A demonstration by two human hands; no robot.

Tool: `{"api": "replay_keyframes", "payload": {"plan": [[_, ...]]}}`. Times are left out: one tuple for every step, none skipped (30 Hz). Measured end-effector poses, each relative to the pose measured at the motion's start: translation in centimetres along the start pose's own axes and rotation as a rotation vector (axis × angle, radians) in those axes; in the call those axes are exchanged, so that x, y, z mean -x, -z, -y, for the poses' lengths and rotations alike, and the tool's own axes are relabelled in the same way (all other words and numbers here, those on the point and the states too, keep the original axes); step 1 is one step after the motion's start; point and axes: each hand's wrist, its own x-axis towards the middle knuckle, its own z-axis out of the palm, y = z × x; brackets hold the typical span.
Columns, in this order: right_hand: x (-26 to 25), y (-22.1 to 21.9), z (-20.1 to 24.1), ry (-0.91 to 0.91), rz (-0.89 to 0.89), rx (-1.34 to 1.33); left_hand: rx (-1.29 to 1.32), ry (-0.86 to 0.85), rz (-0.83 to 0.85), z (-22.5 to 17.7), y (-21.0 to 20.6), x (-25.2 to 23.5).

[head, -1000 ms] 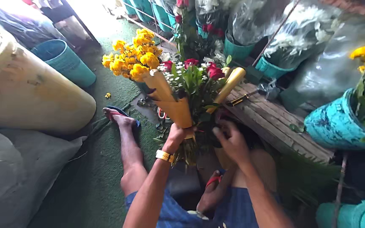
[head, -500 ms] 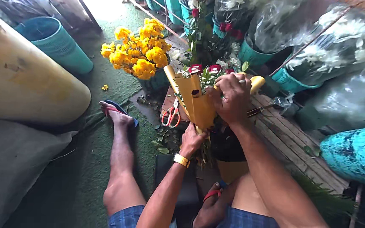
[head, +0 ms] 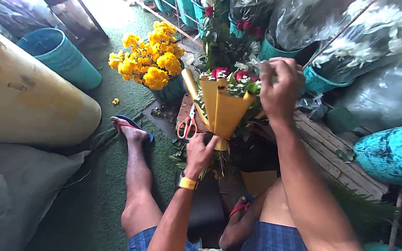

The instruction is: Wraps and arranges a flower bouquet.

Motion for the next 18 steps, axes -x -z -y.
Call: {"api": "replay_keyframes", "payload": {"plan": [[1.8, 2.3, 0.1, -0.008, -0.034, -0.104, -0.076, -0.017, -0.103, 0.4, 1.0, -0.1], [4.5, 4.1, 0.0, -0.070, -0.034, -0.188, -0.174, -0.014, -0.167, 1.1, 1.5, -0.6], [7.3, 4.9, -0.5, -0.164, -0.033, -0.235, -0.285, 0.001, -0.186, 1.8, 1.6, -1.5], [9.9, 4.6, -1.3, -0.263, -0.023, -0.274, -0.389, 0.023, -0.172, 2.3, 1.4, -2.6], [12.3, 3.8, -2.3, -0.369, 0.044, -0.314, -0.475, 0.041, -0.144, 2.6, 1.0, -3.6], [14.6, 2.6, -3.4, -0.474, 0.159, -0.349, -0.538, 0.063, -0.122, 2.7, 0.6, -4.4], [16.6, 1.2, -4.4, -0.578, 0.292, -0.368, -0.574, 0.089, -0.116, 2.7, 0.3, -4.9], [18.1, -0.3, -5.1, -0.660, 0.429, -0.374, -0.578, 0.124, -0.106, 2.6, 0.2, -5.3], [19.4, -1.7, -5.8, -0.704, 0.552, -0.372, -0.553, 0.170, -0.082, 2.6, 0.5, -5.4], [20.4, -2.9, -6.4, -0.712, 0.660, -0.375, -0.495, 0.211, -0.057, 2.6, 0.9, -5.3], [21.2, -4.1, -7.0, -0.699, 0.752, -0.383, -0.415, 0.244, -0.038, 2.7, 1.6, -4.9], [21.8, -5.2, -7.5, -0.672, 0.811, -0.397, -0.296, 0.268, -0.026, 3.2, 2.4, -4.2], [22.1, -6.2, -7.9, -0.646, 0.842, -0.417, -0.144, 0.262, -0.029, 3.8, 3.3, -2.9], [22.2, -6.8, -8.1, -0.638, 0.859, -0.454, 0.024, 0.226, -0.030, 4.2, 4.0, -1.1], [22.2, -7.1, -8.1, -0.654, 0.860, -0.509, 0.186, 0.173, -0.012, 4.3, 4.6, 1.3], [22.0, -7.2, -8.0, -0.683, 0.842, -0.566, 0.329, 0.129, 0.025, 3.9, 5.0, 3.8], [21.8, -7.1, -7.7, -0.714, 0.815, -0.609, 0.451, 0.116, 0.084, 3.1, 5.1, 6.3], [21.5, -6.9, -7.5, -0.740, 0.799, -0.637, 0.553, 0.125, 0.184, 2.0, 5.1, 8.4]]}}
